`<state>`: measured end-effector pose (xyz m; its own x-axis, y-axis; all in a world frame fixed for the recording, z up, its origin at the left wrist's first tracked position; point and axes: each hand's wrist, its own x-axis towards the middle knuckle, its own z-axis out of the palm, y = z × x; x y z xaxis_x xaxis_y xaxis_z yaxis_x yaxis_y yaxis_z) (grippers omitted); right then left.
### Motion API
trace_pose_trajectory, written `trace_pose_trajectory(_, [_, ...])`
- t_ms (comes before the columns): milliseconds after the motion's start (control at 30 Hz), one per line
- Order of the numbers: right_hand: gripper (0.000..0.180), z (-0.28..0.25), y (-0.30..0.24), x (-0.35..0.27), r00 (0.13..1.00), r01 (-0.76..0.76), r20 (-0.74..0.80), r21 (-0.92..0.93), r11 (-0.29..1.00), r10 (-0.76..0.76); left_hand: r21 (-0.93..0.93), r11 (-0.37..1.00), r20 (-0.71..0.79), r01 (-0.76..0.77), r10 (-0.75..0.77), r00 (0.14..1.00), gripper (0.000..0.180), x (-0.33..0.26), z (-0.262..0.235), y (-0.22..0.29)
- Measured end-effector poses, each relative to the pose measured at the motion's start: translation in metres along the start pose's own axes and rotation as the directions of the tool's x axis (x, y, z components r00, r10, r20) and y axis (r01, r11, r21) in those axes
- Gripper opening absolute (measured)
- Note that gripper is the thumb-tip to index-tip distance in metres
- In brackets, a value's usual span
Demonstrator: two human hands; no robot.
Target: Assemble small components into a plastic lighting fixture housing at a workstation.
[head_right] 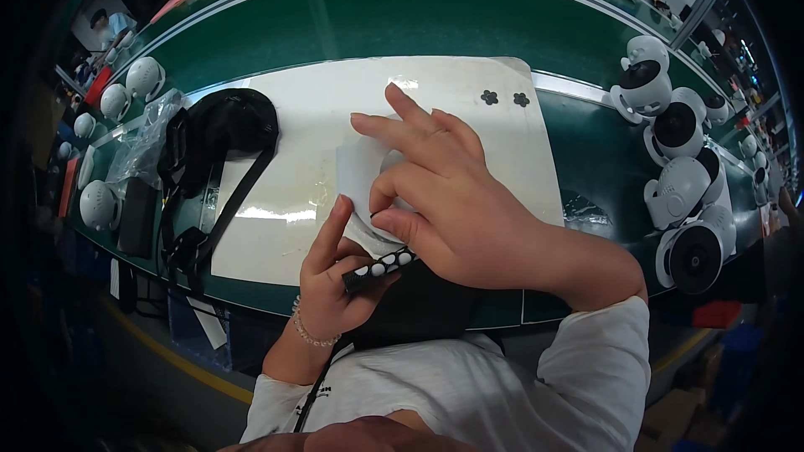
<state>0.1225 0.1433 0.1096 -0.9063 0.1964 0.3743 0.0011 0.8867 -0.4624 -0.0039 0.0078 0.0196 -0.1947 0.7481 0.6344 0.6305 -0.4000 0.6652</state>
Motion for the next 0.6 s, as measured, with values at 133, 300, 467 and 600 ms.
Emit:
trace_pose_trajectory(133, [0.007,0.001,0.000,-0.002,0.997,-0.041,0.068,0.009,0.999,0.040,-0.006,1.000,0.008,-0.001,0.001,1.000,0.020,0.000,-0.001,-0.002])
trace_pose_trajectory(300, [0.006,0.004,-0.006,-0.011,0.998,0.024,-0.055,-0.179,0.983,-0.035,-0.023,1.000,0.022,0.021,-0.021,1.000,0.022,0.000,-0.001,-0.002])
trace_pose_trajectory(467, [0.005,0.007,-0.009,-0.018,0.990,0.054,-0.097,-0.411,0.910,-0.103,-0.028,0.999,0.024,0.044,-0.044,0.999,0.023,0.001,-0.001,0.001])
trace_pose_trajectory(600, [0.005,0.015,-0.002,-0.017,0.975,-0.045,-0.215,0.056,0.997,0.056,-0.030,0.998,0.031,0.054,-0.053,0.998,0.024,0.002,-0.001,0.002])
